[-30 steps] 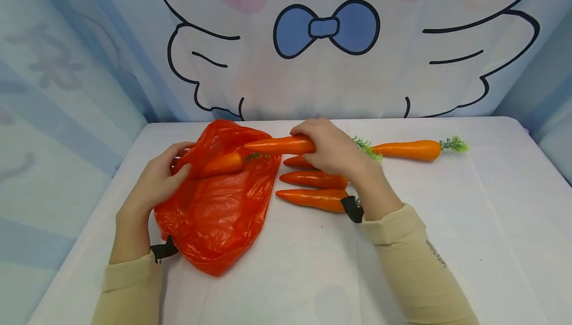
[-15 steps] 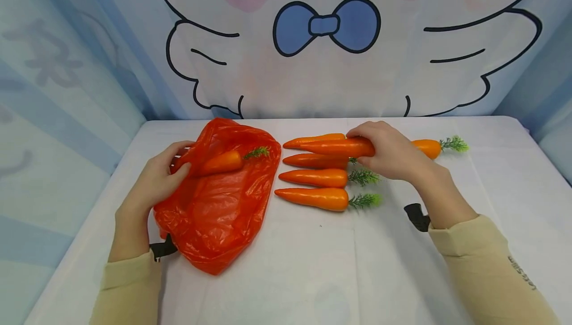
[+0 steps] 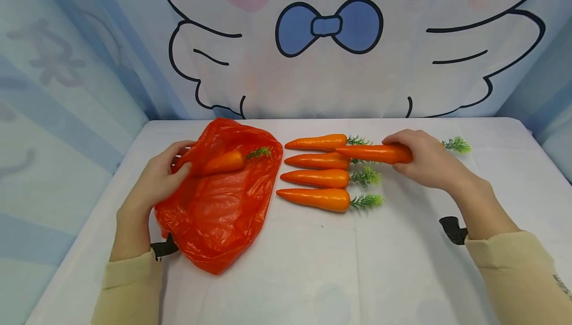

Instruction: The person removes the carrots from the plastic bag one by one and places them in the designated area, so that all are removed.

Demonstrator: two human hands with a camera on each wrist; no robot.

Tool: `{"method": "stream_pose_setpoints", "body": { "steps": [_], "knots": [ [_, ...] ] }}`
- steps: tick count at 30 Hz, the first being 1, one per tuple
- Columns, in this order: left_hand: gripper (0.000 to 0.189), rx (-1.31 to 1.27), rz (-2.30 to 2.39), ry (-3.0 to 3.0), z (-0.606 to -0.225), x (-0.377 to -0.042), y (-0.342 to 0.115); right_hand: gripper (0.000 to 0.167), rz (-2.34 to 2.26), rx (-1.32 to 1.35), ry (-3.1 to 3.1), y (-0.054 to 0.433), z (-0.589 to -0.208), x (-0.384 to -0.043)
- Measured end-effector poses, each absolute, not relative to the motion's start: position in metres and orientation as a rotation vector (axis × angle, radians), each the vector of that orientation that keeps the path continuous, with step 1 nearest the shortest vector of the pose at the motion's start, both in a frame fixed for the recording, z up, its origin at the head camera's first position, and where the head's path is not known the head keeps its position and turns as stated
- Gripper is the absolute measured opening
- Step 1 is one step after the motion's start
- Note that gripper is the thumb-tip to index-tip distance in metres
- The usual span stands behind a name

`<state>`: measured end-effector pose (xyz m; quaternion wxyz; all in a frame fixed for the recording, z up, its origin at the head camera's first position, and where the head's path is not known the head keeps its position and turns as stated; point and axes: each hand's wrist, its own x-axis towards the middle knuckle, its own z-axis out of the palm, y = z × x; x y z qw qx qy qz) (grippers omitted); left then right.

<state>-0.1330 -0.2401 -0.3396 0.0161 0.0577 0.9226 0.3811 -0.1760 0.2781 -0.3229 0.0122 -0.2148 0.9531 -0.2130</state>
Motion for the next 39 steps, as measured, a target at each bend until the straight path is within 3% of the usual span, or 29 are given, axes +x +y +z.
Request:
{"method": "stream_pose_setpoints", "body": {
  "steps": [14,28,39],
  "knots": [
    [0.05,0.184,1.181,2.869,-0.339,-0.133,-0.241,0.049,-0.625,-0.627,2.998,0.323,-0.342,-0.167],
    [0.05,0.178,1.189,2.862,-0.339,-0.133,-0.24,0.049,-0.603,-0.398,2.901,0.341,-0.355,-0.159],
    [0.05,0.175,1.179,2.87,-0.339,-0.133,-0.24,0.05,-0.582,-0.403,2.882,0.354,-0.363,-0.159]
  ]
}}
